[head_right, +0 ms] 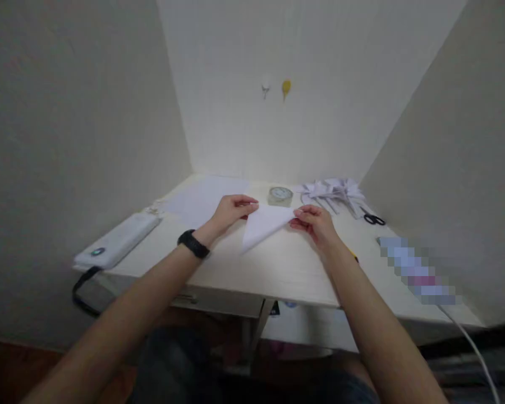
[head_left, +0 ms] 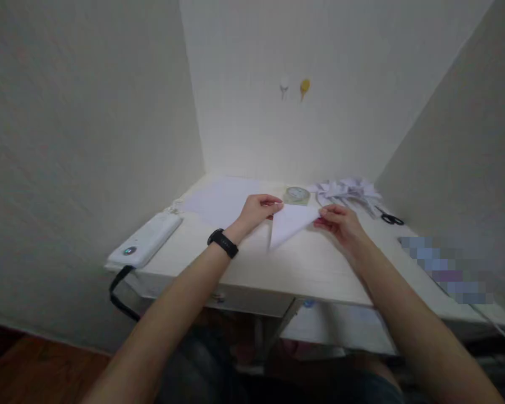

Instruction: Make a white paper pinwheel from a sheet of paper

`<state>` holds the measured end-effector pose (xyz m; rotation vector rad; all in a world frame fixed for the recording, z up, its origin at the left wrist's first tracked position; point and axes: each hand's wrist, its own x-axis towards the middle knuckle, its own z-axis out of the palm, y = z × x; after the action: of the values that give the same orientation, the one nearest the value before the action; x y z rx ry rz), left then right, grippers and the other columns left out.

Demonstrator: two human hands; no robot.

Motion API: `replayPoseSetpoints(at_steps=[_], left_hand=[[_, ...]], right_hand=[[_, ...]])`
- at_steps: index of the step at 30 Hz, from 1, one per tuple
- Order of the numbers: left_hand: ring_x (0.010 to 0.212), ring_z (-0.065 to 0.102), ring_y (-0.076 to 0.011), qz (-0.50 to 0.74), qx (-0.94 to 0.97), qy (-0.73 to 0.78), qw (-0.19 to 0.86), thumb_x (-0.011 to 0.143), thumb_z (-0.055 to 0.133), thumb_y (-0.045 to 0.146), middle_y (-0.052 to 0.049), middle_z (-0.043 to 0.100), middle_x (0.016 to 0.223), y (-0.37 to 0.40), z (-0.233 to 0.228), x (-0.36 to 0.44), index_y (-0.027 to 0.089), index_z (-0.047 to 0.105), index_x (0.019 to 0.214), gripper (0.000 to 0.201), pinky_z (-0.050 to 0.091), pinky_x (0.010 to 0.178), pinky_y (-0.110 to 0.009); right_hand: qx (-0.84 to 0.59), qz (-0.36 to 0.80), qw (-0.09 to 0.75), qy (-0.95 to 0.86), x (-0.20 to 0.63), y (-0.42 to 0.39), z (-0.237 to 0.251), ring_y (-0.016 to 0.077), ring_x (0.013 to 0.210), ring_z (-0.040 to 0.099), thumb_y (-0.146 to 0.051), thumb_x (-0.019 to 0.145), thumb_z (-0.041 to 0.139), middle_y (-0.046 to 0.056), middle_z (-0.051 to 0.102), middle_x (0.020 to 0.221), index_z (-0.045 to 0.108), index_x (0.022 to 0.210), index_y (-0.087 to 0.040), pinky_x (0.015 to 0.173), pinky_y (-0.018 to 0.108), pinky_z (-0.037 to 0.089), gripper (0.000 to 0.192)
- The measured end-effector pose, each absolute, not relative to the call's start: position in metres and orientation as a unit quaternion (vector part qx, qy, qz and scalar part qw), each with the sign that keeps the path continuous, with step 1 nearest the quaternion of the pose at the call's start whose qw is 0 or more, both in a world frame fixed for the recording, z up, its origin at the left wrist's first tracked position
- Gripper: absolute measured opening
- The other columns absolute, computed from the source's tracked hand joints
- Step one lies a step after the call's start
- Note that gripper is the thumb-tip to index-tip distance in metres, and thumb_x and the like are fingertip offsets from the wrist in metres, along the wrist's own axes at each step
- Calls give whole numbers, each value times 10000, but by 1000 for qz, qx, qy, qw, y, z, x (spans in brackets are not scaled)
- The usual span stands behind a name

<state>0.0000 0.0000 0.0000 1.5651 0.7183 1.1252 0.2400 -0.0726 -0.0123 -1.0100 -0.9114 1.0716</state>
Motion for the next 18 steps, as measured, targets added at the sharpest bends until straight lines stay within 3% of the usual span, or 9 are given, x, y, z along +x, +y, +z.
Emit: replayPoseSetpoints(at_steps=[7, 11, 15, 18], left_hand=[[691, 650, -151, 475, 644, 295, 522, 665, 826, 209, -71, 730, 766, -1, -2, 1, 125, 759, 832, 199, 561, 650, -291], [691, 651, -154, 498, 629, 294, 520, 627, 840, 199, -68, 734, 774, -1, -1, 3, 127, 761, 824, 224, 561, 665, -307], [724, 660, -160, 538, 610, 306, 495, 614, 841, 201, -74, 743, 828, 1, -3, 4, 135, 775, 850, 253, 548, 700, -309], [725, 651, -157, 573, 600, 320, 457, 607, 843, 197, -63, 736, 796, 3, -3, 3, 143, 781, 843, 249, 530, 712, -301]], right_hand=[[-476, 438, 664, -374, 237, -69, -15, 126, 499, 667, -170, 580, 884, 4, 706, 623, 667, 683, -173, 526, 219, 622, 241], [-493, 426, 676, -344, 232, -64, -10, 133, 514, 674, -145, 639, 830, -6, 713, 660, 672, 802, -196, 530, 236, 619, 233], [-496, 476, 650, -325, 210, -53, -2, 179, 620, 714, -305, 763, 768, 36, 740, 787, 638, 867, -211, 587, 309, 633, 191], [-491, 521, 600, -357, 188, -45, 0, 207, 677, 715, -411, 780, 751, 70, 748, 855, 631, 909, -216, 607, 348, 627, 263]])
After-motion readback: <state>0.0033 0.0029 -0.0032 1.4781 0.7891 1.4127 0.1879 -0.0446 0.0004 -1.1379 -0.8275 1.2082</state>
